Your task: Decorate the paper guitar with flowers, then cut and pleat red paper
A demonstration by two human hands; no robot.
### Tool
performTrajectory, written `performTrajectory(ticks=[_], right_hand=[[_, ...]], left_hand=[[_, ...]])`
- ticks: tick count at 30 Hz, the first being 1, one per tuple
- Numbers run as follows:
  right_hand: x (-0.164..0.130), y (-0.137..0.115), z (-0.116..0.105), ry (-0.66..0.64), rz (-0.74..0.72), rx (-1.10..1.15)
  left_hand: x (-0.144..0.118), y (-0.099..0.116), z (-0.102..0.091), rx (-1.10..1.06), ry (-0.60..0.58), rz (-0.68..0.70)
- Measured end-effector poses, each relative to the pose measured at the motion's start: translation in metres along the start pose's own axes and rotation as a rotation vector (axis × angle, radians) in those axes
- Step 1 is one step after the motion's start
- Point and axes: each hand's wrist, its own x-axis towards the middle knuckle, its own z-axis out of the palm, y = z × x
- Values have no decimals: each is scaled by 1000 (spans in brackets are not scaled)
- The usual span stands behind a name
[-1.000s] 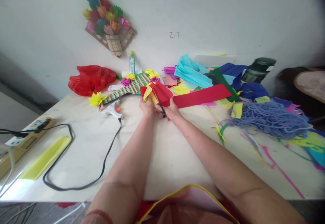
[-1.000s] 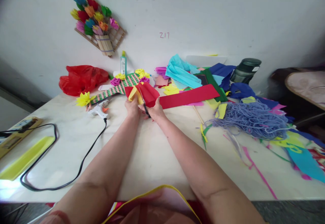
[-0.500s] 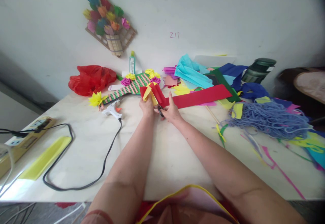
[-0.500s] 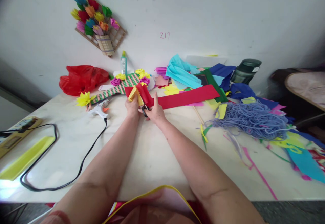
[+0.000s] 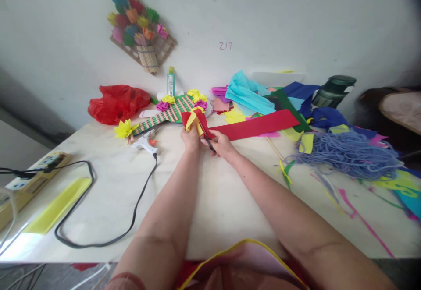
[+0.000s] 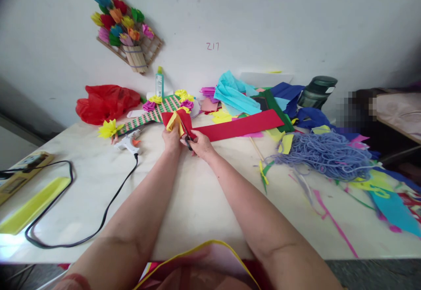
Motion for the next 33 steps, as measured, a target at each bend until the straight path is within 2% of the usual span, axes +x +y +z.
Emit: performTrajectory(ticks=[4,12,33], right_hand=[[0,-2,-2,-3,49,66],[3,-1,-10,-116,69,214],[4,1,-9,-67,58,281]], left_hand=[[-3,2,2,-5,-23,-2],[-20,15,8,32,-27,-24],[-34,22,15,63,-33,-62]])
